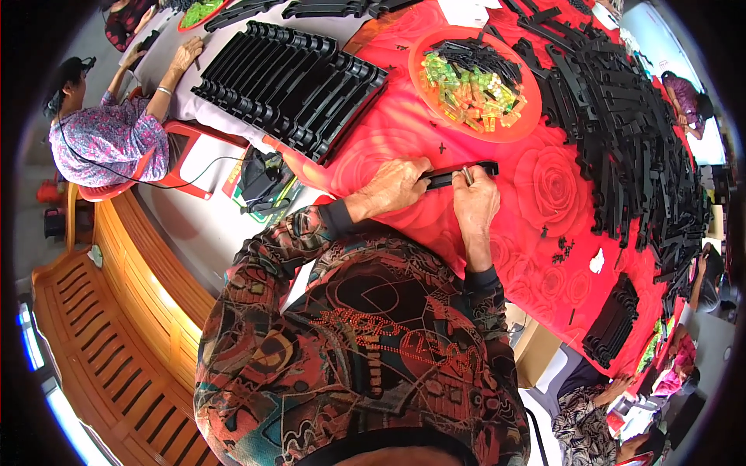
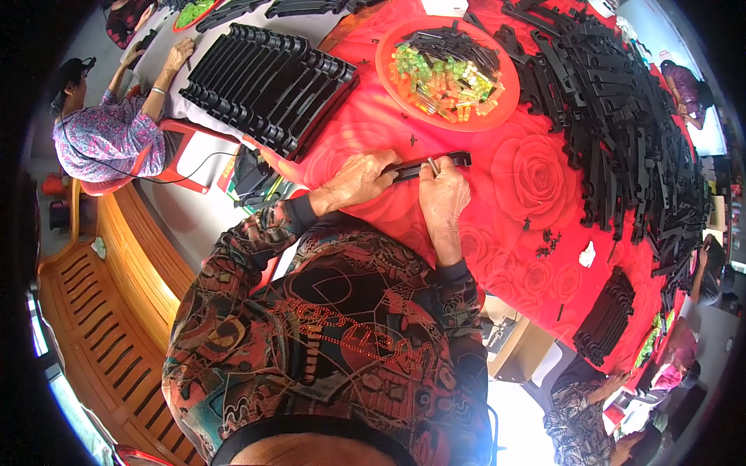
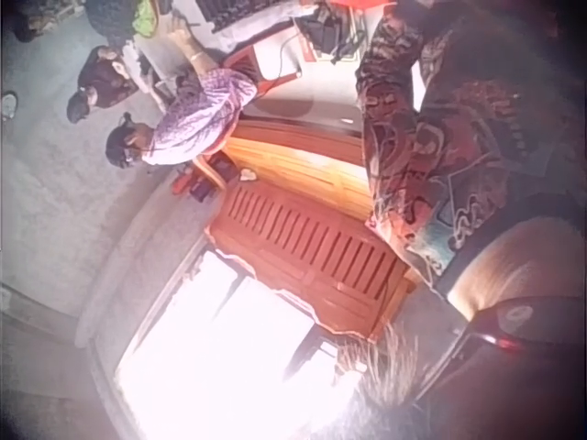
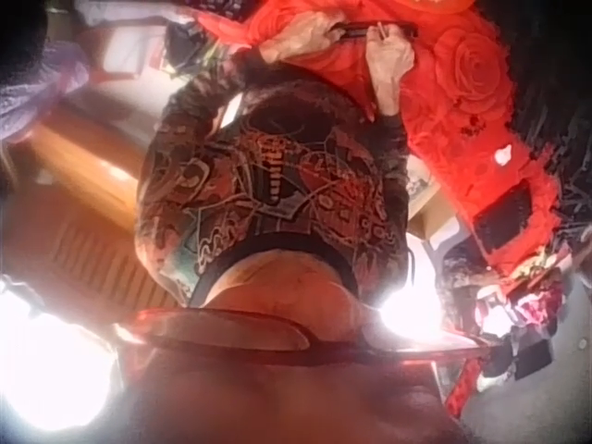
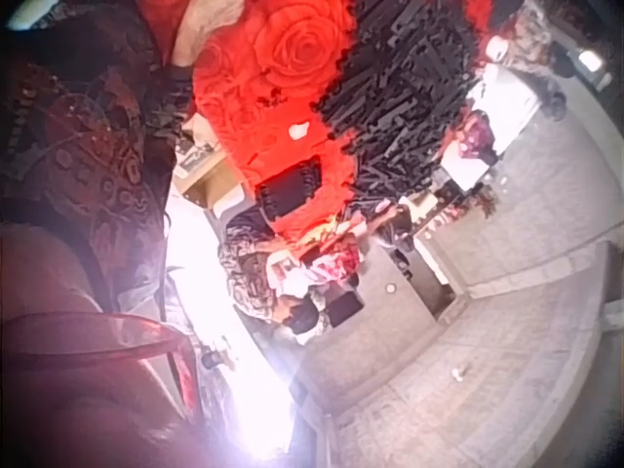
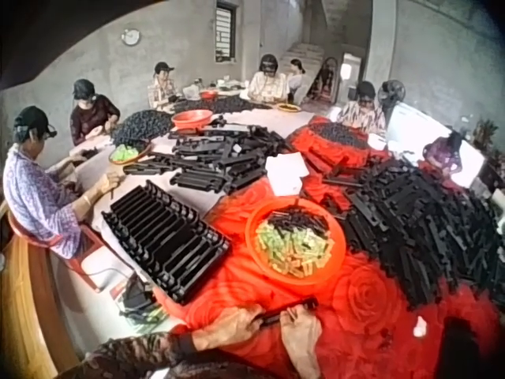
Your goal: The person assembles toy gun parts by picking up small components and inserting them into plastic frames by hand, then placing each assembled frame into a rack.
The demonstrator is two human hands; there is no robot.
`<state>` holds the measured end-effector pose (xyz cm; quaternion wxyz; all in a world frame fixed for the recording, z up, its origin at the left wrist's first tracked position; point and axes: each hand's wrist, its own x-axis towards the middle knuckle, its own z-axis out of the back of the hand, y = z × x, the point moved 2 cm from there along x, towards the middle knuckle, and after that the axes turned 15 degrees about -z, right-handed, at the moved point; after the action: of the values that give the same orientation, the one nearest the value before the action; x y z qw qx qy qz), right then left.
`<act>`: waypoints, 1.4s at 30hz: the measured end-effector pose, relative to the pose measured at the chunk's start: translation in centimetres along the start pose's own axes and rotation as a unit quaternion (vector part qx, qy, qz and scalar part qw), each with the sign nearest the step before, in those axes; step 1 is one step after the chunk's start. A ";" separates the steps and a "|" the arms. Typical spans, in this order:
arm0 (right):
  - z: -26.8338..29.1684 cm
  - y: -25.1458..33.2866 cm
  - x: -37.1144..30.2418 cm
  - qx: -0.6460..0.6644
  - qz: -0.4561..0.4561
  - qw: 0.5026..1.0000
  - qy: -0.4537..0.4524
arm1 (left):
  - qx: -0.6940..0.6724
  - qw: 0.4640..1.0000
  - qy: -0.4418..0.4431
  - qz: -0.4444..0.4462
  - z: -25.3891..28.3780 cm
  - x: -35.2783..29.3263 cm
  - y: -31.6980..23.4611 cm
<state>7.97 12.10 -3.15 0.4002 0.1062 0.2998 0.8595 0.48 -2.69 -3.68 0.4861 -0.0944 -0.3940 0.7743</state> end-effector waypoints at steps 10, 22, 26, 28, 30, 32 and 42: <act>0.8 0.6 -1.6 0.006 -0.026 0.999 0.033 | -0.011 0.994 0.082 -0.073 1.0 -2.0 -0.4; 0.4 -2.1 -0.1 0.355 -0.035 0.927 0.116 | 0.187 0.953 0.019 -0.236 -0.1 -4.5 -2.0; 2.2 -5.2 1.0 0.388 -0.071 0.916 0.079 | 0.173 0.958 0.020 -0.229 -0.9 -4.4 -1.8; 4.2 -4.6 1.3 0.249 0.028 0.964 -0.088 | 0.166 0.960 0.029 -0.222 -1.0 -4.4 -1.4; 4.7 -4.6 1.8 0.238 0.032 0.969 -0.059 | 0.160 0.962 0.037 -0.217 -0.9 -4.2 -1.1; 4.7 -4.9 2.0 0.179 0.036 0.983 0.033 | 0.144 0.969 0.052 -0.195 -0.4 -4.0 -1.0; 2.6 -4.4 0.4 0.090 0.095 0.991 0.013 | 0.135 0.965 0.036 -0.222 0.6 -3.5 -0.9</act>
<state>11.56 15.74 -3.69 0.3014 0.1588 0.3700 0.8643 2.55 -5.71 -3.42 0.6678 0.0343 -0.2788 0.6893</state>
